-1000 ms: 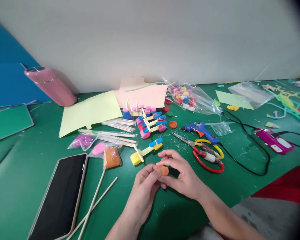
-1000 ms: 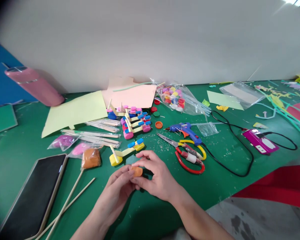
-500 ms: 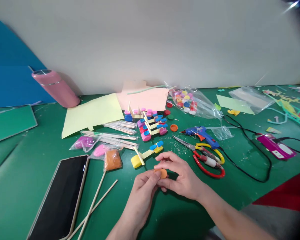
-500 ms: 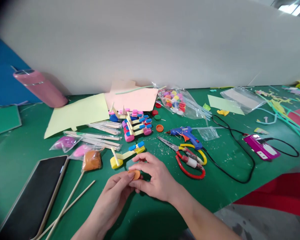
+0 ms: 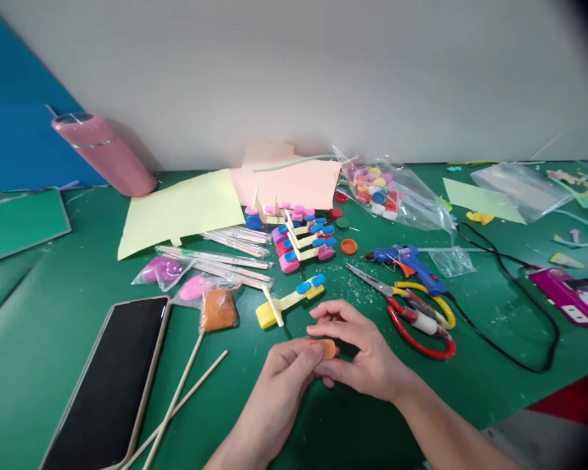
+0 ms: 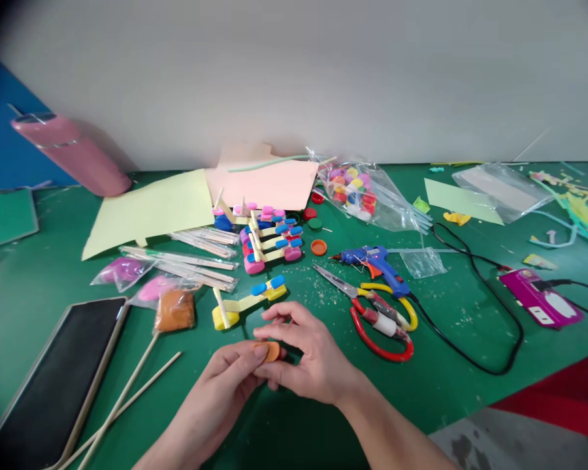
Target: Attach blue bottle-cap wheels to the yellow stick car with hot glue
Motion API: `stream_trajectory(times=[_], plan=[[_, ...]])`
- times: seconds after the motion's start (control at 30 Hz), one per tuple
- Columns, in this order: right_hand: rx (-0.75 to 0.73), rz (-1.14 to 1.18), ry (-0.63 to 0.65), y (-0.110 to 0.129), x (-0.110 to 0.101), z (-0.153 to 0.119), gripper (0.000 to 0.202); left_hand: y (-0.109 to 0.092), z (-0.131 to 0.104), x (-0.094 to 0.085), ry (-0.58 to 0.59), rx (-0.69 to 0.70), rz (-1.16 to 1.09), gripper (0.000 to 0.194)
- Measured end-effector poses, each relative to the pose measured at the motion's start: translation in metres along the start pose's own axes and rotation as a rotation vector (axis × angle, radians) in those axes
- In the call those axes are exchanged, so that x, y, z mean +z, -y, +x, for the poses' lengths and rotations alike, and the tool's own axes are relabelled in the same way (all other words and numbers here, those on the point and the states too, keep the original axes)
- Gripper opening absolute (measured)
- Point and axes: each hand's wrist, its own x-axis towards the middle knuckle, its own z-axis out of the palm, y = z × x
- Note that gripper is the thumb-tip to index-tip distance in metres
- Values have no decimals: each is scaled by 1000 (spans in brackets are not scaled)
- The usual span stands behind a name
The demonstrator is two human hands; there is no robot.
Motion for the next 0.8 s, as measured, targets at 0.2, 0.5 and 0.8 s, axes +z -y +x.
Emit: stream_trajectory(times=[0.2,0.5,0.8], plan=[[-76,-75,50,-5,-3,-2,40,1,0,-2,42,-55,66,24],[-43,-75,44,-2,-4,-2,41,0,2,-1,19,-88,122,27],[-17,-68,64,1,-4,-1,39,1,1,-4,-8,-93,107,23]])
